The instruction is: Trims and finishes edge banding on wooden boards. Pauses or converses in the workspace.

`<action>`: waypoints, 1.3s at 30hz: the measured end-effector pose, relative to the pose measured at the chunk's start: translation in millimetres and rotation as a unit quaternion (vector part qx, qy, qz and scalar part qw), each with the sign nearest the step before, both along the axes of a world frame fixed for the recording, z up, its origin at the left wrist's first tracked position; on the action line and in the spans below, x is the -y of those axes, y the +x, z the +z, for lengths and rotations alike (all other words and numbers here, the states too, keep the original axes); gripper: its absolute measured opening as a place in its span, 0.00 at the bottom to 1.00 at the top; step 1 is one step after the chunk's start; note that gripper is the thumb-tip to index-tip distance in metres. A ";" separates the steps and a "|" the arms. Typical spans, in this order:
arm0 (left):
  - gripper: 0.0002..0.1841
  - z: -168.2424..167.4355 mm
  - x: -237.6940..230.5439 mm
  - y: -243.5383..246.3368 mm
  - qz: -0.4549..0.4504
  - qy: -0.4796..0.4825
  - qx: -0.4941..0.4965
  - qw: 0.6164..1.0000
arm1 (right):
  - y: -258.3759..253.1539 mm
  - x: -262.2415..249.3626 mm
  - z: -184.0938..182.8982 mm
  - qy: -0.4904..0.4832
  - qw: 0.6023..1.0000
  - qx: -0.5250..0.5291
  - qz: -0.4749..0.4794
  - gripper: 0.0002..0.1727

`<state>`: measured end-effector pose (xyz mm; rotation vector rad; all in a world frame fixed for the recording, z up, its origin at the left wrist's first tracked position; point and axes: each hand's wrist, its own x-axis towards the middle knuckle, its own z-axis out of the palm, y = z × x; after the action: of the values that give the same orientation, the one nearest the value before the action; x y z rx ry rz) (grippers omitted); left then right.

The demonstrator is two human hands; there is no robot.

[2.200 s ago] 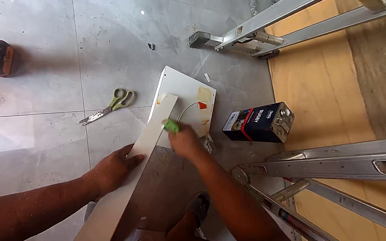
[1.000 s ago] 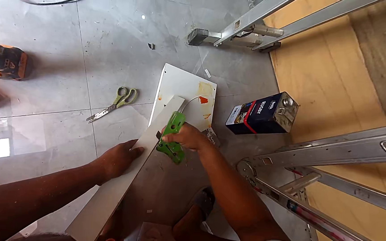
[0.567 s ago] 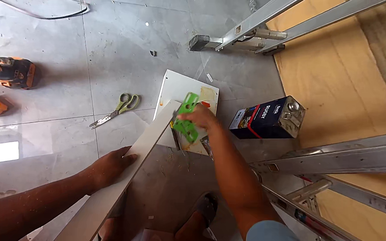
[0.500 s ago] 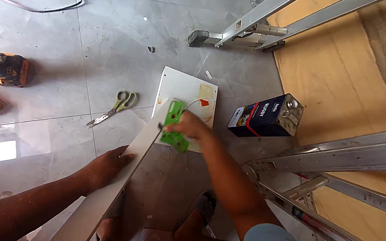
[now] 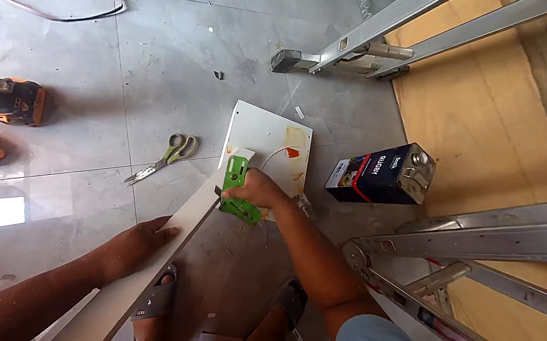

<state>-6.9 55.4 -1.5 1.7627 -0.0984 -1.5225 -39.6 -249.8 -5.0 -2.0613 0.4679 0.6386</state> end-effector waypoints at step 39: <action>0.19 14.0 29.7 -12.0 0.050 -0.026 -0.055 0.997 | 24.9 72.3 -34.2 -0.212 0.968 0.022 -0.133 0.22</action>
<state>-18.9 25.7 12.5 1.6151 0.0054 -1.5267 -14.6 -322.1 -39.2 -2.3470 0.9018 0.3491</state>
